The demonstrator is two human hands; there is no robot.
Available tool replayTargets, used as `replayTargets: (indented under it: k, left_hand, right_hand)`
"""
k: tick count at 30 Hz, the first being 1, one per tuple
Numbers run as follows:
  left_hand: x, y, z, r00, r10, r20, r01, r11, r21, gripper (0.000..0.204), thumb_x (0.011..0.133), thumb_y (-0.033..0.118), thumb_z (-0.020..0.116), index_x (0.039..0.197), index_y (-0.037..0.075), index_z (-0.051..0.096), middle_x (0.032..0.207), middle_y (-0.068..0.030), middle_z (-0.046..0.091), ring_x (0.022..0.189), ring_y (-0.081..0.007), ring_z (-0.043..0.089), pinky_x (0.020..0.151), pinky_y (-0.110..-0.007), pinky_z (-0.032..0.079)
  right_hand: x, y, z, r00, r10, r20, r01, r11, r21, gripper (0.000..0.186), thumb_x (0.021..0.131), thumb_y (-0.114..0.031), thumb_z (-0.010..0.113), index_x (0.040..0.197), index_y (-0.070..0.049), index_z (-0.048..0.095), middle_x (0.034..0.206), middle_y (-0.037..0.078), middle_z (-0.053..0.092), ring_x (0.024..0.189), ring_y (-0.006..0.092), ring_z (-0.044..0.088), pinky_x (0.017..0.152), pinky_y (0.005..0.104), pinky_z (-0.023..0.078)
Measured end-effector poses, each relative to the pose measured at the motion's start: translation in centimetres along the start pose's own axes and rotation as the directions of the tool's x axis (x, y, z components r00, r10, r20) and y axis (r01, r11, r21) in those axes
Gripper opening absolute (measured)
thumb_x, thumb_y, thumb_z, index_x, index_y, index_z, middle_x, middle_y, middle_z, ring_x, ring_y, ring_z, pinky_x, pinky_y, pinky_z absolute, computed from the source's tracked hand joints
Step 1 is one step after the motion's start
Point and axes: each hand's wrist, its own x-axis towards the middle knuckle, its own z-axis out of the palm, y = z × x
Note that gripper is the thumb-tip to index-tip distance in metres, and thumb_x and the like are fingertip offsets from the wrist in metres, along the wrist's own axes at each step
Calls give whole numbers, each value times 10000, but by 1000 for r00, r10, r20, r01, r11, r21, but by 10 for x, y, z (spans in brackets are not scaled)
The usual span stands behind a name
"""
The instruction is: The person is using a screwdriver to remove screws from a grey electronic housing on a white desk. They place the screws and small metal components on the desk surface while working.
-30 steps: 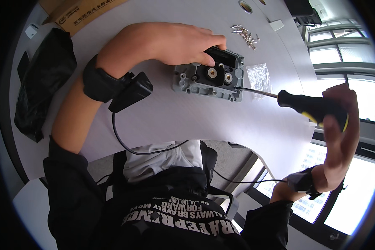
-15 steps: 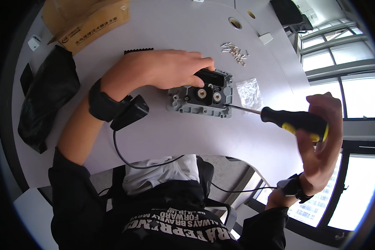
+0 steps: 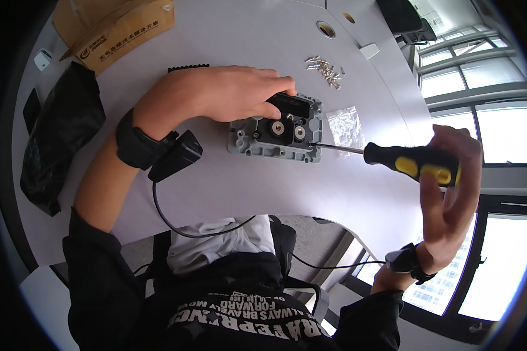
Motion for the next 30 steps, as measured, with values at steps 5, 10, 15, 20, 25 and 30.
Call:
replayTargets:
  k: [5, 10, 15, 20, 25, 30]
  left_hand:
    - [-3, 4, -3, 999, -47, 18, 46, 999, 8, 412, 1022, 273, 622, 1370, 95, 491, 1385, -82, 604, 1270, -313, 575, 1038, -420, 475]
    - [-4, 1, -1, 1000, -2, 2, 2, 1000, 5, 409, 1024, 275, 619, 1368, 95, 491, 1389, -82, 602, 1252, -317, 587, 1026, -425, 483]
    - [-3, 3, -1, 998, -45, 49, 45, 999, 2, 410, 1023, 280, 620, 1369, 103, 489, 1391, -80, 601, 1263, -310, 584, 1034, -426, 480]
    - [-2, 2, -1, 998, -53, 28, 53, 998, 24, 416, 1023, 304, 618, 1374, 124, 485, 1397, -62, 601, 1284, -305, 577, 1043, -428, 481]
    - [-8, 4, -2, 1000, -25, -6, 25, 999, 24, 412, 1024, 300, 618, 1372, 123, 487, 1396, -64, 603, 1285, -308, 575, 1047, -431, 478]
    - [-4, 5, -2, 999, -33, 18, 33, 999, 26, 414, 1025, 296, 615, 1378, 122, 486, 1406, -72, 601, 1279, -316, 580, 1045, -432, 480]
  right_hand:
    - [8, -4, 5, 997, -72, -20, 69, 993, -100, 568, 915, -453, 694, 1226, 11, 590, 1083, 192, 660, 910, 249, 673, 693, 357, 544]
    - [-4, -9, -6, 912, 405, 58, -394, 908, -146, 408, 1004, -371, 606, 1137, 15, 605, 1103, 182, 656, 925, 232, 685, 749, 356, 561]
    - [-4, 4, 11, 998, -33, -50, 41, 984, 175, 563, 649, -56, 560, 1209, -9, 531, 1207, 222, 597, 1093, 271, 614, 813, 355, 551]
    - [-11, 5, 13, 990, 64, -129, -76, 992, -97, 430, 864, -332, 686, 1130, -13, 572, 1136, 188, 640, 910, 250, 679, 762, 329, 555]
    - [-16, -2, 8, 927, 342, -156, -356, 932, -68, 477, 894, -391, 641, 1171, -8, 575, 1132, 166, 639, 847, 213, 659, 749, 335, 548]
    - [-19, -3, 3, 980, 197, -31, -192, 973, 125, 663, 823, -481, 637, 1277, -7, 540, 1168, 162, 611, 878, 228, 645, 745, 343, 550]
